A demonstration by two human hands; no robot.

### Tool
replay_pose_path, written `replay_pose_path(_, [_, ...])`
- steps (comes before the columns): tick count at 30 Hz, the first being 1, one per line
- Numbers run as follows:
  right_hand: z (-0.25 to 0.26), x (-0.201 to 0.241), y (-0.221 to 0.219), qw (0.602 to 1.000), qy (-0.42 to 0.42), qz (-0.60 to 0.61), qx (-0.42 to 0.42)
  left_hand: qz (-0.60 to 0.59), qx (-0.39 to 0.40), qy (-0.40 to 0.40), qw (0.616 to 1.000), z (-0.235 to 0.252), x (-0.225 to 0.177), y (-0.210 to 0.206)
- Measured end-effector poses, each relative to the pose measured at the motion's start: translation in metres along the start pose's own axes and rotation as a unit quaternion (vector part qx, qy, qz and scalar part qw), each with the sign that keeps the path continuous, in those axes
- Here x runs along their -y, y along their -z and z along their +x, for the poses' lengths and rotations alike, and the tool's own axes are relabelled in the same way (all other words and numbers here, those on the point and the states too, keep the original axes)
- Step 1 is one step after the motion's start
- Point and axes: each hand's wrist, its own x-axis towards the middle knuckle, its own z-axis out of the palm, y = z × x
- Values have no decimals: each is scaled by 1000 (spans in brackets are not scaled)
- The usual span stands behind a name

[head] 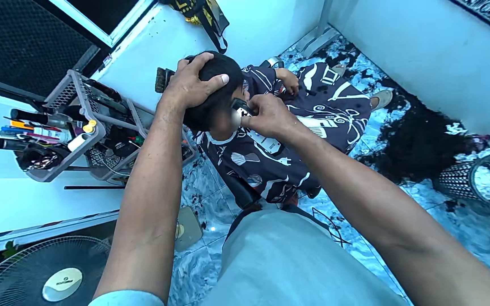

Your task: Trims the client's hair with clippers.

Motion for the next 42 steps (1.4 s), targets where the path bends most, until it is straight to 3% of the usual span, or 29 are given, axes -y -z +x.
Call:
replay_pose_path(25, [3, 0, 0, 999, 39, -5, -24, 19, 9, -14, 1000, 9, -6, 1])
replay_pose_path(42, [1, 8, -1, 999, 8, -22, -33, 9, 9, -10, 1000, 11, -1, 2])
